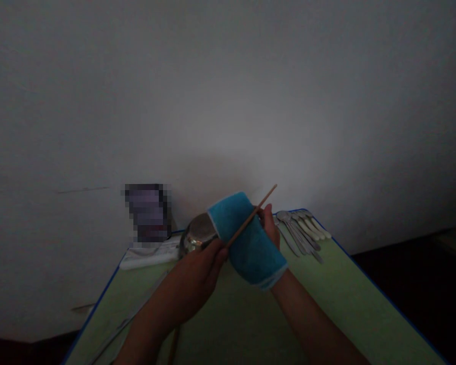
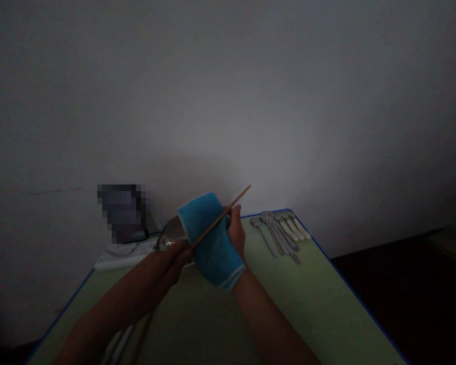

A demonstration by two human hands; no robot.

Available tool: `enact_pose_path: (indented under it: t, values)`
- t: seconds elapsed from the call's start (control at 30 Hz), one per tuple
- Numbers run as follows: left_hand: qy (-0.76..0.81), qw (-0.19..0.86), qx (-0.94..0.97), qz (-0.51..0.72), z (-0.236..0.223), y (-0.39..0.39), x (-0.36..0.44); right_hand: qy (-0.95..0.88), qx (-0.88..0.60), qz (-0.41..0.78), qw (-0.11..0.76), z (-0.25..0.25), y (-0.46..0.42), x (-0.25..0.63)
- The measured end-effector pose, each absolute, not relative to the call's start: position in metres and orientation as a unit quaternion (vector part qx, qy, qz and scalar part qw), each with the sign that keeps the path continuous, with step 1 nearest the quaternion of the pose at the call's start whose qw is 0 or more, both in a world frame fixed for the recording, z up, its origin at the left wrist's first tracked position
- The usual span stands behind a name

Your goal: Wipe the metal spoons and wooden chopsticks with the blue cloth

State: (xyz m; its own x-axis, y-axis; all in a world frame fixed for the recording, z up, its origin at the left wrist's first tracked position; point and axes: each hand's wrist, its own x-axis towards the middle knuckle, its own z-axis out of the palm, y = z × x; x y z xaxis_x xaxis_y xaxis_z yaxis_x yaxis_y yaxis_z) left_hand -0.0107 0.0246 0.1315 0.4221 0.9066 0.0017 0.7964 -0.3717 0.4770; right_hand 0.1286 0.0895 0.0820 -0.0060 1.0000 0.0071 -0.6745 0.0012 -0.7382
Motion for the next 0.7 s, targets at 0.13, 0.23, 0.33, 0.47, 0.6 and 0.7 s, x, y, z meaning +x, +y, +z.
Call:
enact_pose_path:
  t: [0.13, 0.23, 0.33, 0.47, 0.6, 0.7]
  values:
    - [0.551, 0.187, 0.801, 0.14, 0.131, 0.03, -0.017, -0.215, -0.232, 0.719, 0.619, 0.094, 0.088, 0.13]
    - [0.564, 0.178, 0.793, 0.144, 0.135, 0.031, -0.02, -0.225, -0.205, 0.768, 0.563, 0.105, 0.084, 0.135]
    - [0.567, 0.181, 0.789, 0.153, 0.14, 0.029, -0.023, -0.268, -0.148, 0.81, 0.5, 0.111, 0.076, 0.142]
    - [0.568, 0.167, 0.791, 0.155, 0.145, 0.024, -0.027, -0.368, -0.088, 0.821, 0.428, 0.115, 0.065, 0.154]
    - [0.574, 0.142, 0.797, 0.125, 0.143, 0.025, -0.032, -0.467, -0.181, 0.779, 0.377, 0.114, 0.065, 0.163]
    - [0.583, 0.102, 0.798, 0.112, 0.14, 0.03, -0.036, -0.478, -0.266, 0.762, 0.345, 0.111, 0.073, 0.171]
